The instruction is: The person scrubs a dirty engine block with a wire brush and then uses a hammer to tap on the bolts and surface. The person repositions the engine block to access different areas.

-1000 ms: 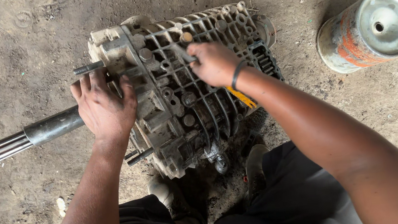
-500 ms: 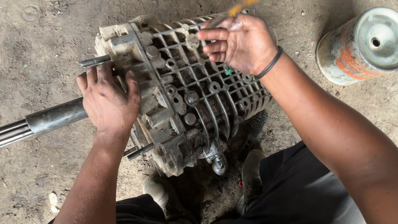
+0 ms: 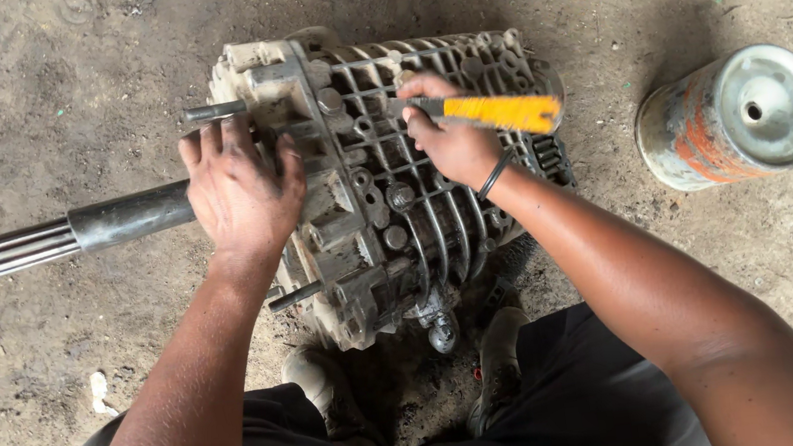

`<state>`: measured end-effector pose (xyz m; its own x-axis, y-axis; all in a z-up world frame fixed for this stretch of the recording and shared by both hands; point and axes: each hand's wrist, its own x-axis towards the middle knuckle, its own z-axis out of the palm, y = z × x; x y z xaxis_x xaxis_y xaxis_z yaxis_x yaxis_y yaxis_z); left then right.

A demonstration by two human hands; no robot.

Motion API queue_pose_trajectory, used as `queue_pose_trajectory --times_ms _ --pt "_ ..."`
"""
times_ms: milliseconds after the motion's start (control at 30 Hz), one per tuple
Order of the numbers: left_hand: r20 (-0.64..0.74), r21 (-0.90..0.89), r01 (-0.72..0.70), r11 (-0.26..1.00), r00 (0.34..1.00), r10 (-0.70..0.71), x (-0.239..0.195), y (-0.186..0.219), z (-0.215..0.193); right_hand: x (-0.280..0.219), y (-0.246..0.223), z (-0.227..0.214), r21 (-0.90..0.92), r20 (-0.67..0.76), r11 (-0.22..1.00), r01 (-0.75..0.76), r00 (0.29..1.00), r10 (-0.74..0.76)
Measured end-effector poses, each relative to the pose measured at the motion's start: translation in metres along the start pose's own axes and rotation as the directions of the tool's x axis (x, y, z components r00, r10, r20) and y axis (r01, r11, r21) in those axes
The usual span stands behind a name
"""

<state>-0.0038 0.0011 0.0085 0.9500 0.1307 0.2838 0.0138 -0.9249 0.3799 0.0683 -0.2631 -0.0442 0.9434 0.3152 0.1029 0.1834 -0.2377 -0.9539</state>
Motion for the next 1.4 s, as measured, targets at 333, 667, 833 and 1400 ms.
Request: queue_pose_trajectory --times_ms 333,667,833,1400 --pt "0.007 0.059 -0.035 0.998 0.999 0.035 0.001 -0.006 0.006 0.012 0.01 -0.001 -0.703 0.123 0.658 0.271 0.957 -0.263" --pt "-0.032 -0.02 -0.041 0.999 0.999 0.04 0.0 -0.004 0.0 0.031 -0.003 -0.019 -0.687 0.359 0.598 0.413 0.908 -0.215" --pt "-0.023 -0.021 -0.053 0.998 0.998 0.053 0.0 -0.004 -0.002 0.032 -0.013 -0.033 -0.66 0.384 0.667 0.346 0.918 -0.096" --pt "-0.006 0.016 -0.071 0.997 0.997 0.071 0.0 -0.006 -0.002 0.035 -0.041 -0.034 -0.724 0.322 0.673 0.15 0.937 0.138"
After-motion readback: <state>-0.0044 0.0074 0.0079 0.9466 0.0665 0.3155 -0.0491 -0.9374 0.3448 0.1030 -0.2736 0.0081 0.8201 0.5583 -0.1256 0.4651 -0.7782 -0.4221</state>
